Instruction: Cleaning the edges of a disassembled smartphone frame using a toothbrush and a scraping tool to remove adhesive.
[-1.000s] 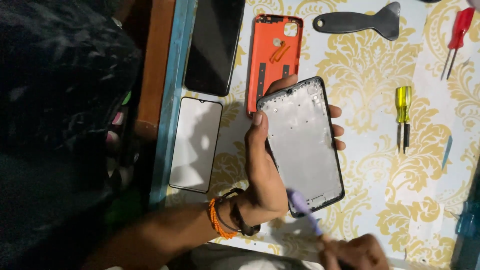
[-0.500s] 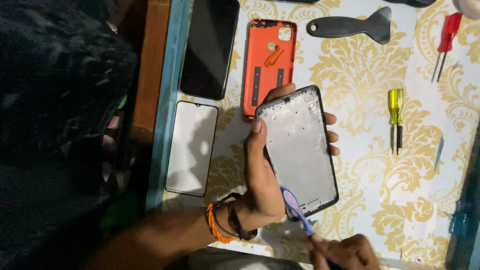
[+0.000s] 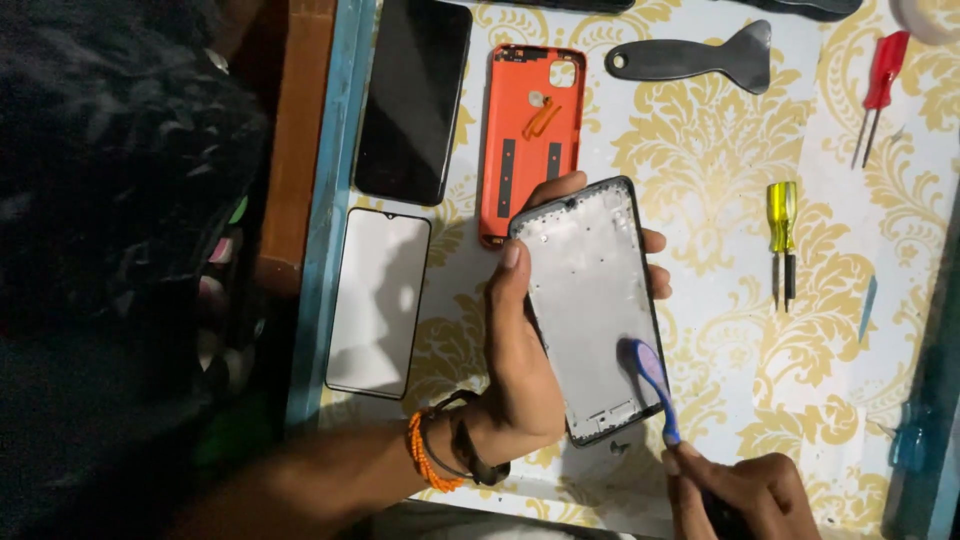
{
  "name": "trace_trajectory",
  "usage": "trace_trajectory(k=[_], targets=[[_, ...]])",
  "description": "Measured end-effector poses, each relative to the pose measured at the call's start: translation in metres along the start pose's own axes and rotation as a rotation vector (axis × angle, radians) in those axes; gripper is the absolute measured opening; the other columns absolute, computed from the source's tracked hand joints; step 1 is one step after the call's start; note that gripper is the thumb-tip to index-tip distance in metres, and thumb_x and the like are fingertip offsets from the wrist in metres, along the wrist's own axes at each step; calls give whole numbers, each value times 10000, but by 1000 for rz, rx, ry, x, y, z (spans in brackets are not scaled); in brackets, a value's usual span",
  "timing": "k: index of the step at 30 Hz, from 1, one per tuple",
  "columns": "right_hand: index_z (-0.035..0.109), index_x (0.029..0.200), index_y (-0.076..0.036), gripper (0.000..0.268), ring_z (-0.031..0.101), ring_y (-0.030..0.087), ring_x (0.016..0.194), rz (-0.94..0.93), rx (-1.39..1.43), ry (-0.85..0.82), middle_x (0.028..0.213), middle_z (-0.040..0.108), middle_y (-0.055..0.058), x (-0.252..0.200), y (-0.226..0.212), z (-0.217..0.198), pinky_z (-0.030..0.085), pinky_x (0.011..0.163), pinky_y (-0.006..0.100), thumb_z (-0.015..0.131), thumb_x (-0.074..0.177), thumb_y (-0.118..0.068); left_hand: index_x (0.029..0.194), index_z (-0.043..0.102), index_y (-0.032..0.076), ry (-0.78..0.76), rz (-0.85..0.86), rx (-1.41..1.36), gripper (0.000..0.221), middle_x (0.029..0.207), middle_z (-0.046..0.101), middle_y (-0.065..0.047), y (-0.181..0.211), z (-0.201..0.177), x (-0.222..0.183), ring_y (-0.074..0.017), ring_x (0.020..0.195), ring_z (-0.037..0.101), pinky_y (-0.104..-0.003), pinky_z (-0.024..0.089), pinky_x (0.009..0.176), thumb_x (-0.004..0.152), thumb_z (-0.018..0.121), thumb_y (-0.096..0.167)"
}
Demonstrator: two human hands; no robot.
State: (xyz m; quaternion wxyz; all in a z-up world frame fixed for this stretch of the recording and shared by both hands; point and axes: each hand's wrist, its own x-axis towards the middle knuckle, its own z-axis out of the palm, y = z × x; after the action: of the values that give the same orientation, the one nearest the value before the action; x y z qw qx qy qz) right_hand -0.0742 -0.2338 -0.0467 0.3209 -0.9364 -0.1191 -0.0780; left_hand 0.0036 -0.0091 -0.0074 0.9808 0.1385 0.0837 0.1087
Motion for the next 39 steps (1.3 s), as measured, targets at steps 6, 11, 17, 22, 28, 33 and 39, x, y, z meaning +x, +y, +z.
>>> trace_trajectory(k=[6,11,17,22,28,33,39], targets=[[697,803,-43,202,419,118,491,105,-122,4,597,505,58,-6,12,-8,348,504,227,896,764,-37,1530,432,82,-6,-14,109,579,1201,646,-214,9,-1,-3,-263,969,660,-387,521,854,1062,357,415],[754,944,32,205,400,127,533,167,-14,49,697,486,91,47,-50,-6,320,520,231,867,774,51,1478,463,45,-43,-33,344,530,1187,672,-182,8,9,-7,-229,1007,649,-363,501,956,1089,288,359],[758,910,21,166,410,117,508,175,-19,20,683,522,87,52,-41,-12,318,494,229,862,781,39,1443,456,19,-52,-27,659,570,1292,585,-157,6,3,8,-224,1157,556,-360,422,1033,1055,261,389],[659,962,162,156,574,237,563,224,-145,20,781,611,242,56,-12,-43,513,564,334,809,946,124,1508,418,107,-87,-158,825,614,1118,660,-122,-3,-11,19,-194,945,692,-329,561,776,1044,239,467],[659,1312,166,178,509,250,868,140,-144,189,1070,587,207,78,47,-56,449,787,350,782,1182,166,1328,618,84,-118,-137,1183,448,722,348,62,-3,-8,23,-78,613,314,-266,292,554,1068,341,322],[755,1260,148,194,542,248,737,31,-303,79,984,629,220,130,48,-64,472,647,358,833,1105,61,1331,556,37,-227,136,1448,360,844,631,-56,-4,-18,32,-124,540,418,-303,375,501,973,537,65],[790,1212,-64,243,649,225,725,65,-555,-51,999,723,100,174,54,-52,496,582,367,796,971,-95,1426,474,68,-367,219,1880,556,1144,557,-130,-4,-26,31,-315,858,629,-429,519,739,897,641,105]])
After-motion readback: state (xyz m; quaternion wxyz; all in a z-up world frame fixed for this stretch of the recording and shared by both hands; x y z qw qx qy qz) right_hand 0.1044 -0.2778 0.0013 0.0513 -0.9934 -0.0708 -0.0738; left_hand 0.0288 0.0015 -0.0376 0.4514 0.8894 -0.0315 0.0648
